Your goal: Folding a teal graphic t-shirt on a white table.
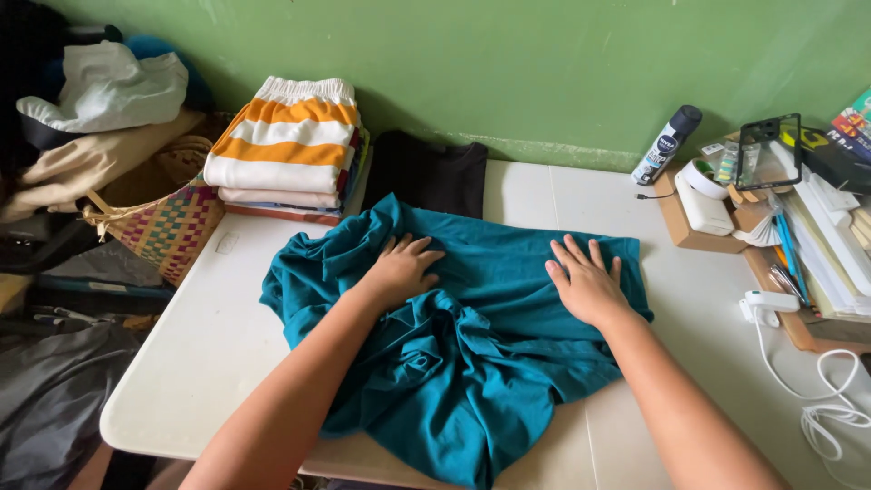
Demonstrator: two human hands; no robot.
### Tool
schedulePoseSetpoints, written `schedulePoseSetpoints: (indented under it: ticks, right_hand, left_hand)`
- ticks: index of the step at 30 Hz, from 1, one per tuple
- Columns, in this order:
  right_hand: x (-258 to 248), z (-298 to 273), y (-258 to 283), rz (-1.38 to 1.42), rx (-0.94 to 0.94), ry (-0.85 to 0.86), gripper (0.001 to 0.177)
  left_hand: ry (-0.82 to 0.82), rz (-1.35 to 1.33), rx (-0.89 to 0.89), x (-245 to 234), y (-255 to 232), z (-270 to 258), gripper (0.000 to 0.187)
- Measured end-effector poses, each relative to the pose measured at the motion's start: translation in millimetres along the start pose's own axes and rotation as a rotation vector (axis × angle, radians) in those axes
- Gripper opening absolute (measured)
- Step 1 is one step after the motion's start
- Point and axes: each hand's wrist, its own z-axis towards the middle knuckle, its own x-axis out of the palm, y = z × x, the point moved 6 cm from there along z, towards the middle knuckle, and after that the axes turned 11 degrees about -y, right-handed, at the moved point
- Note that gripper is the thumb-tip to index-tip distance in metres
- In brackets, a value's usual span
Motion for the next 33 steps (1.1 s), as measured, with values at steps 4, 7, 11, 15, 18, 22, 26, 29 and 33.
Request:
schedulePoseSetpoints:
  ticks: [4,7,11,15,18,22,26,29,33]
  right_hand:
    - [-28,-24,30,-0.097,-0.263,-0.331,0.056]
    - [-71,-63,89,0.106,-0.398,-0.428,0.036]
    - [-82,-95,151,0.624,-0.265,-0.043,0.063]
    - [-92,-112,188,0.698,-0.402,-0.041,0.070]
    - [-60,-106,167,0.641,-0.360,-0.066,0.029]
    - [-93,-96,131,0.738,-0.105,-0.215,0.028]
    - [-126,-89,59,1.065,0.129,-0.289,0.026]
    - [-153,-99,3,1.061,0.198,-0.368,0.029]
    - [-173,-117,-55,1.162,0.262,-0.388,0.027]
  left_hand:
    - [-0.120,-0.442,-0.145,-73,-18,-17,0.035]
    - [-0.054,-0.376,-0.384,-136,-54,-42,0.036]
    - [-0.063,-0.175,-0.294,-159,-91,-76,0.076]
    - [-0.179,-0.248,-0.267,-146,-96,-100,0.067]
    - [-0.320,-0.418,-0.335,-151,-82,-109,0.058]
    - [-0.370,-0.517,-0.544,-171,-51,-123,0.064]
    - [-0.583,-0.463,-0.613,-184,15,-164,0.053]
    - [-0.424,-0.288,-0.730,-199,45,-185,0.052]
    - [-0.050,0.045,-0.664,-190,41,-195,0.067]
